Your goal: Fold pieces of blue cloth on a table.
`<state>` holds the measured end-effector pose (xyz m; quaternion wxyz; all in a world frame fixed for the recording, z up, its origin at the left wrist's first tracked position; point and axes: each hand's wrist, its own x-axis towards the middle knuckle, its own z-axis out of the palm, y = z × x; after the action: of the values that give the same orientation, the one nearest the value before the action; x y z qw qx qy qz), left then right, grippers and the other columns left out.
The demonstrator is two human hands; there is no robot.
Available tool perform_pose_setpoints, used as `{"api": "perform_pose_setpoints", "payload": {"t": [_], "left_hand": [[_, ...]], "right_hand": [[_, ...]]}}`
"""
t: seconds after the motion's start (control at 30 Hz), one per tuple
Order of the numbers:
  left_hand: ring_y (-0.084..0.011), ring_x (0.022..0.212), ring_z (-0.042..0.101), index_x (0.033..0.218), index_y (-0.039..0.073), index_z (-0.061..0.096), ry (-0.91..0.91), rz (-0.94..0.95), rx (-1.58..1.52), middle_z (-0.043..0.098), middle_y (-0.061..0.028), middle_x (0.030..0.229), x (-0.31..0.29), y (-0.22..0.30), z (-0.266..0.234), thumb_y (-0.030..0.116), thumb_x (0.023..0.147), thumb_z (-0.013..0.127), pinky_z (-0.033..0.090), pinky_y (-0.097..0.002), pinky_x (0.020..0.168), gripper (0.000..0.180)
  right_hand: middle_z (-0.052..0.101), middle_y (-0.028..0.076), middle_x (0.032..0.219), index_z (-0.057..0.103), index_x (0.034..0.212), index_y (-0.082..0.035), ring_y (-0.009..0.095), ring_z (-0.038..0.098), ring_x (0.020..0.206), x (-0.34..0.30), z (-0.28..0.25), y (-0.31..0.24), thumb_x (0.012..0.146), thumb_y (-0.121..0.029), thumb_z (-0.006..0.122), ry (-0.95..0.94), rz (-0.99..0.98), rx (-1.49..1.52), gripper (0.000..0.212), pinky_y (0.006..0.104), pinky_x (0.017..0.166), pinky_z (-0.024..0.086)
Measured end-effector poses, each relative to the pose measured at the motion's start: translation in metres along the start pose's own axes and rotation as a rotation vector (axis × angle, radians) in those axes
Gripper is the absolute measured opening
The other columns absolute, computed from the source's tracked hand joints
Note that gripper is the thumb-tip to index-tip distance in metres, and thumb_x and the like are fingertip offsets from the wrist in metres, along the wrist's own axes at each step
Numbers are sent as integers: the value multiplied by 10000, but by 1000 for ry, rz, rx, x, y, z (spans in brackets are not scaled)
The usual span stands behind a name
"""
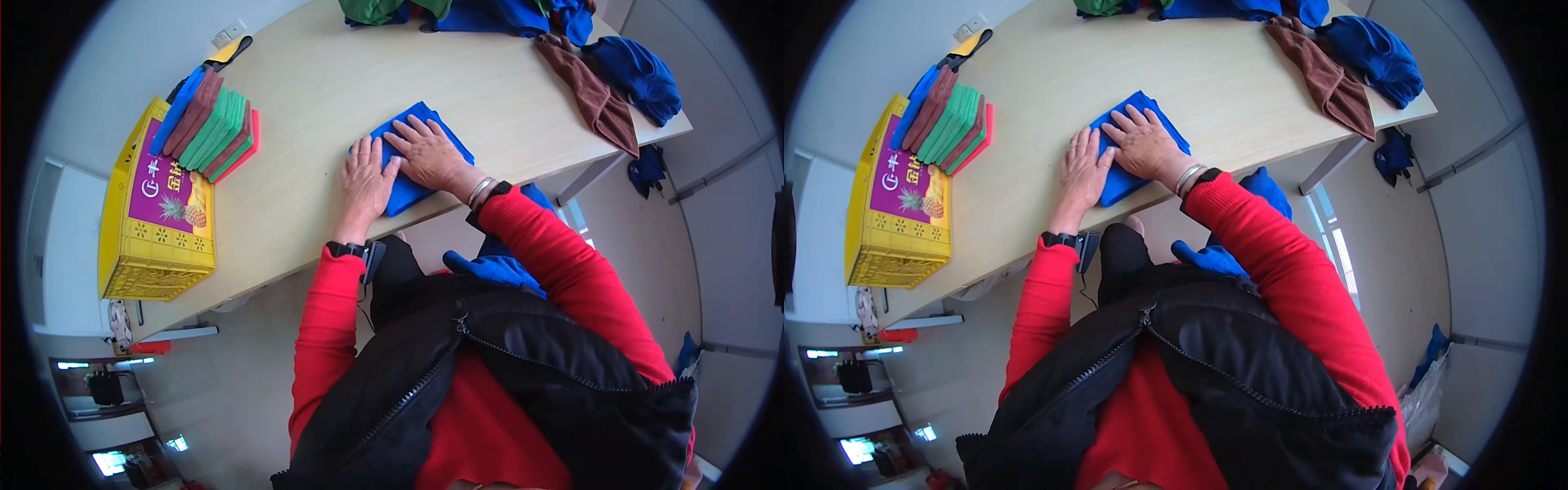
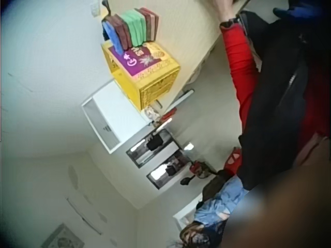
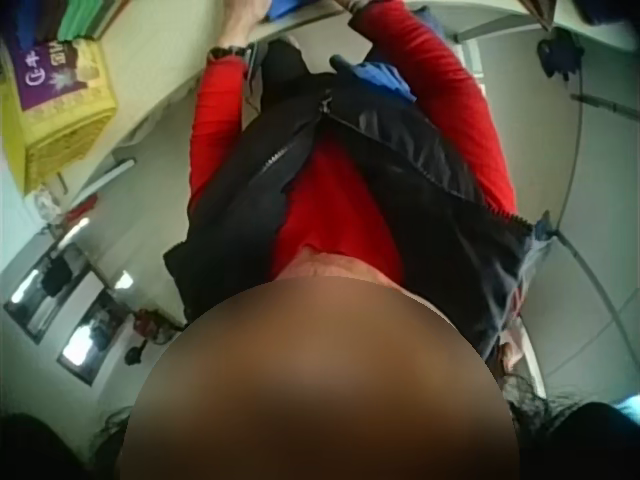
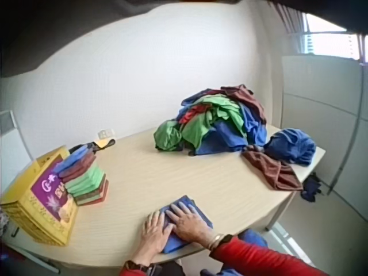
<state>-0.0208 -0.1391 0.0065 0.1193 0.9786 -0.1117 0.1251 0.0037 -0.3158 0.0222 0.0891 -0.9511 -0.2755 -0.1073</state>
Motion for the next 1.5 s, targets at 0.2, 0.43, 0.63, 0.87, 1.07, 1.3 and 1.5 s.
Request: {"api": "perform_pose_setpoints", "payload": {"t": [0.2,0.43,0.63,0.87,1.07,1.3,1.5], "left_hand": [[-325,1497,274,1540,81,352,-28,-2,27,319,-150,1609,8,-1,-5,539,1036,388,219,-533,1204,682],[-336,1498,273,1534,81,368,-138,-113,-123,326,-155,1608,4,-12,-26,530,1035,402,211,-525,1211,672],[-360,1471,321,1500,73,426,157,28,-17,360,-183,1582,-25,27,-7,464,1026,468,247,-550,1188,616],[-347,1476,317,1501,72,429,157,111,-10,356,-179,1587,-41,44,5,432,1027,481,247,-547,1191,598],[-347,1421,394,1463,62,455,177,-50,32,444,-184,1513,-15,5,-16,389,1019,508,315,-519,1160,554],[-382,1141,584,1365,35,511,112,-92,-80,608,-210,1256,-11,-9,-34,317,980,589,463,-500,956,484],[-390,992,621,1270,0,560,188,-135,-116,649,-209,1095,-73,17,-39,280,963,623,482,-502,855,421]], "right_hand": [[377,126,1594,427,1521,-151,347,299,1490,3,3,14,1038,-437,411,57,79,14,561,503,1217,214],[358,151,1600,391,1538,-127,376,318,1475,-10,-3,15,1040,-445,411,30,166,53,591,495,1202,263],[340,212,1593,378,1538,-107,408,354,1446,-35,-1,11,1038,-422,423,27,274,162,592,494,1192,281],[388,228,1553,404,1507,-71,410,394,1413,-43,-1,31,1029,-390,460,129,194,94,578,495,1167,310],[490,223,1463,492,1428,-34,400,497,1303,-78,-42,-11,1007,-304,538,318,176,102,503,501,1097,381],[607,200,1327,617,1282,-6,368,575,1179,-78,-43,-3,985,-262,577,184,149,196,393,450,1000,473],[604,184,1345,615,1291,-10,370,543,1243,-38,-35,34,985,-298,571,177,122,271,422,454,1073,420]]}}
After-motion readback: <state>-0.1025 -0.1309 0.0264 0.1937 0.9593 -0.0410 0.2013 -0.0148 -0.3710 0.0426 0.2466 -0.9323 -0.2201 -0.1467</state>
